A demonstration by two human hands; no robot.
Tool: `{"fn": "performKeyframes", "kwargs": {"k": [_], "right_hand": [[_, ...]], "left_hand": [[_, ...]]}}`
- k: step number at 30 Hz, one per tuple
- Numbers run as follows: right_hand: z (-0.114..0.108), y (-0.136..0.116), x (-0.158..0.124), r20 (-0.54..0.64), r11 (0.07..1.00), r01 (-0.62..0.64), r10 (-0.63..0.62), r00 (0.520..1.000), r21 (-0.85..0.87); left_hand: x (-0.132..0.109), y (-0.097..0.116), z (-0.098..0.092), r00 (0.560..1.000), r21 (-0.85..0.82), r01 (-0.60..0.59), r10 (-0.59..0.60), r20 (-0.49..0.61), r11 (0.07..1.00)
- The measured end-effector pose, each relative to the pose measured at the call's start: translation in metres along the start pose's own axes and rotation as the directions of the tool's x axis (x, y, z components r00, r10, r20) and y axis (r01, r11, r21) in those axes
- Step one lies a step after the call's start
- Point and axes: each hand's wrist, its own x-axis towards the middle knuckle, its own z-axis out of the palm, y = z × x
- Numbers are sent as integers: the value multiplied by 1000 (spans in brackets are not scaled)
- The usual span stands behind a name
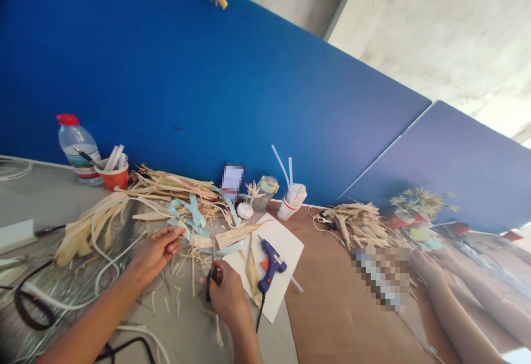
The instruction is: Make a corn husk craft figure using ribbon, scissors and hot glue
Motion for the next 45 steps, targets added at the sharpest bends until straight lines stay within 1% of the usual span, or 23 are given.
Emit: {"fn": "performKeyframes", "kwargs": {"k": [1,5,8,10,12,14,18,21,23,25,27,31,32,35,36,37,39,40,42,43,45], "right_hand": [[-1,-3,-2,-17,999,10,-10,1000,-42],[-4,-15,-7,-9,972,6,-9,1000,-235],[-4,-23,-6,-103,908,-2,-45,994,-420],[-2,-29,-5,-158,856,-16,-77,984,-517],[3,-33,-5,-181,809,-57,-62,982,-585],[9,-34,-4,-140,775,-61,-36,989,-630],[15,-33,-1,-17,752,36,-62,998,-658],[6,-38,1,112,745,118,-59,992,-657],[-4,-45,1,211,751,177,-52,976,-637],[-11,-52,1,267,757,217,-58,962,-617],[-14,-55,1,280,751,230,-63,958,-618],[-5,-52,3,158,676,153,-56,986,-721],[-3,-50,3,163,661,164,-64,985,-732],[0,-48,7,242,652,250,-105,965,-716],[0,-49,8,228,650,252,-123,966,-717],[-1,-50,10,186,651,234,-143,972,-722],[-2,-52,14,47,684,175,-202,978,-709],[-2,-52,16,-31,716,162,-249,968,-679],[-2,-50,18,-173,791,203,-362,916,-578],[-1,-48,19,-221,812,262,-425,878,-521],[3,-42,20,-252,803,421,-550,796,-422]], "left_hand": [[-1,0,0,1000,15,-1,1,12,1000],[-3,-1,2,996,73,-37,31,79,997],[-4,0,2,990,85,-72,61,125,994],[-4,0,2,987,62,-81,71,144,995],[-5,1,2,983,29,-81,75,166,996],[-6,3,3,975,1,-75,74,207,997],[-10,6,4,957,-24,-64,68,283,998],[-12,6,3,951,-27,-55,61,303,998],[-11,5,3,950,-28,-44,50,307,999],[-11,4,2,949,-25,-41,46,313,999],[-10,3,2,945,-14,-47,49,322,999],[-11,4,4,950,15,-56,49,310,998],[-12,5,5,951,23,-53,44,306,998],[-14,6,8,953,35,-47,34,301,998],[-14,6,9,954,35,-45,32,298,998],[-14,6,9,955,33,-43,31,295,999],[-14,5,9,956,19,-40,33,291,999],[-13,5,9,957,8,-36,32,289,999],[-13,5,8,958,-22,-15,20,286,1000],[-12,5,7,959,-38,7,4,283,999],[-12,4,6,959,-62,72,-52,280,995]]}}
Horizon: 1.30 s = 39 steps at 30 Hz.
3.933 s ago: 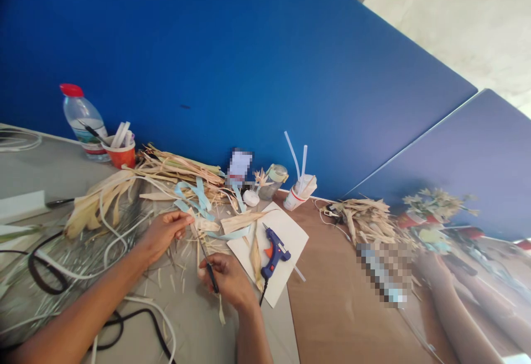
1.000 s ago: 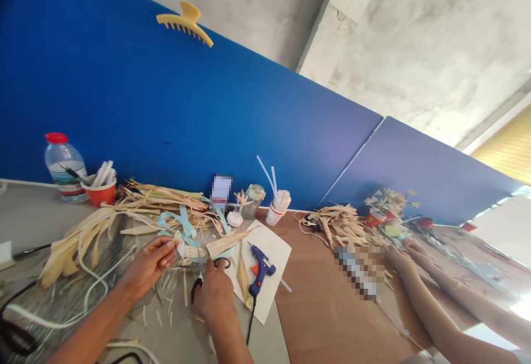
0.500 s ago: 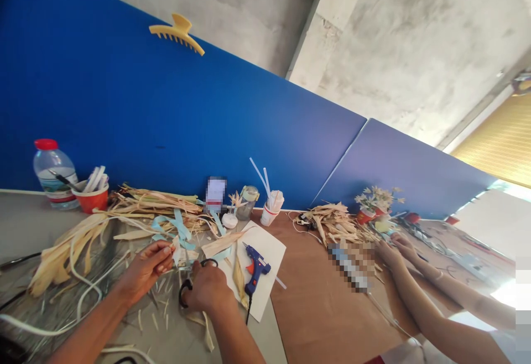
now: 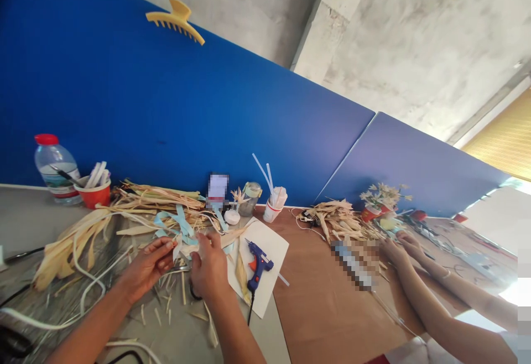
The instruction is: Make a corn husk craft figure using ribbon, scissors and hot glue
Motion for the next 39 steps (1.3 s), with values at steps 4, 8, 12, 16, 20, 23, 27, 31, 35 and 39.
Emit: {"fn": "performKeyframes", "kwargs": {"k": [4,8,12,16,20,23,27,31,35,39], "right_hand": [[13,3,-5,-76,952,197,-184,980,234],[21,4,-2,-188,874,130,-45,981,469],[29,12,2,8,615,-237,352,936,752],[43,21,0,191,457,-389,421,887,800],[49,20,-3,225,439,-412,418,880,798],[46,18,-3,236,405,-420,430,871,812],[42,16,-3,268,332,-429,433,861,840],[43,16,-4,301,298,-435,403,864,850],[45,19,-6,331,321,-447,356,874,835],[45,19,-7,337,363,-443,320,886,820]], "left_hand": [[-2,-4,0,986,-22,162,-161,39,987],[-2,-6,1,971,49,219,-222,86,975],[1,-8,3,992,133,119,-122,14,984],[2,-10,7,996,69,72,-68,-63,995],[2,-10,12,992,83,103,-96,-85,991],[1,-9,15,986,112,143,-132,-99,983],[-1,-9,15,977,161,206,-194,-86,965],[-1,-12,11,967,174,254,-247,-61,952],[1,-14,6,960,176,279,-271,-68,944],[1,-15,5,957,214,291,-281,-77,932]]}}
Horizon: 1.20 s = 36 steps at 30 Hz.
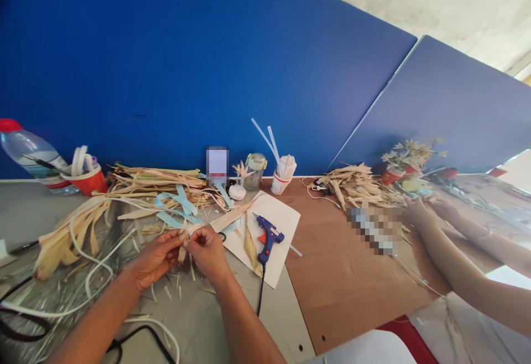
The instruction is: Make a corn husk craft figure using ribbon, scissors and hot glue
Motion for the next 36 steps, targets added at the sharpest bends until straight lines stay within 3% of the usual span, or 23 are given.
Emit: {"fn": "performKeyframes", "kwargs": {"k": [18,24,26,31,36], "right_hand": [[3,-18,-9,-40,984,45,-53,998,-171],[5,-16,-12,-23,943,166,-180,983,-289],[4,-15,-11,-42,949,161,-179,983,-272],[-5,-13,-2,-58,994,103,-105,993,-35],[-5,-10,-1,9,995,46,-45,999,-87]], "left_hand": [[-4,1,7,999,9,43,-43,-10,999],[-3,2,4,998,-20,37,-38,-56,999],[-2,3,2,997,-28,28,-30,-71,999],[-1,4,0,996,-20,20,-21,-91,1000],[-1,1,3,997,20,27,-26,-78,999]]}}
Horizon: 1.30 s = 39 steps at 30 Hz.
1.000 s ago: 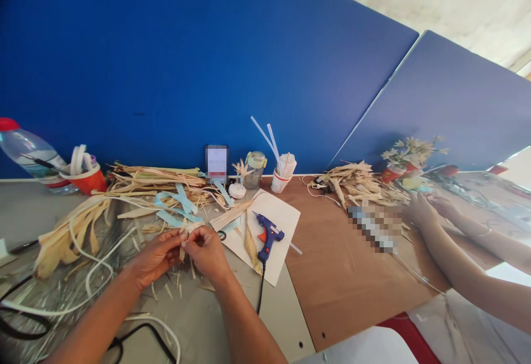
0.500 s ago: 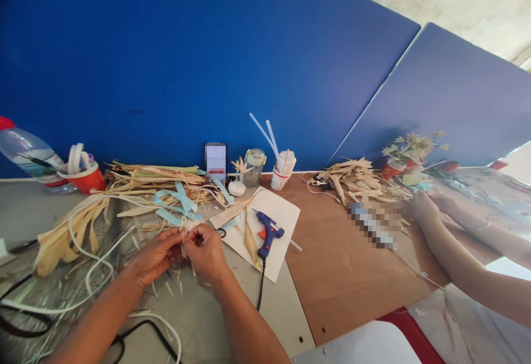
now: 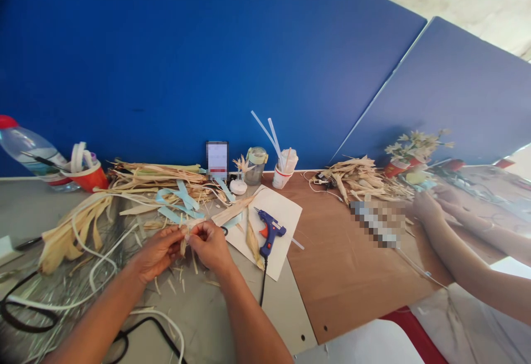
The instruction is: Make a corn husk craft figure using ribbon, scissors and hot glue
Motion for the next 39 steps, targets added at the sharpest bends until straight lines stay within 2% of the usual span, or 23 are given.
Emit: {"fn": "performKeyframes", "kwargs": {"k": [5,12,18,23,27,33,39], "right_hand": [[4,-4,-3,-40,993,-16,12,999,-117],[3,-1,-2,-33,997,3,-5,999,-73],[4,-3,-4,-44,985,-2,-6,999,-171],[6,-4,-7,-82,933,132,-169,982,-336],[7,-3,-9,-63,874,238,-290,955,-424],[6,-2,-11,34,801,405,-436,899,-441],[6,-3,-12,64,815,435,-447,892,-383]], "left_hand": [[-2,1,2,1000,6,-6,6,0,1000],[-2,0,1,1000,20,-6,6,29,1000],[0,-2,0,999,42,-20,18,39,999],[-2,-1,3,999,-9,24,-24,38,1000],[-4,0,5,998,-54,56,-54,23,997],[-4,3,4,999,-156,50,-52,-7,986],[-2,3,1,999,-219,41,-37,22,975]]}}
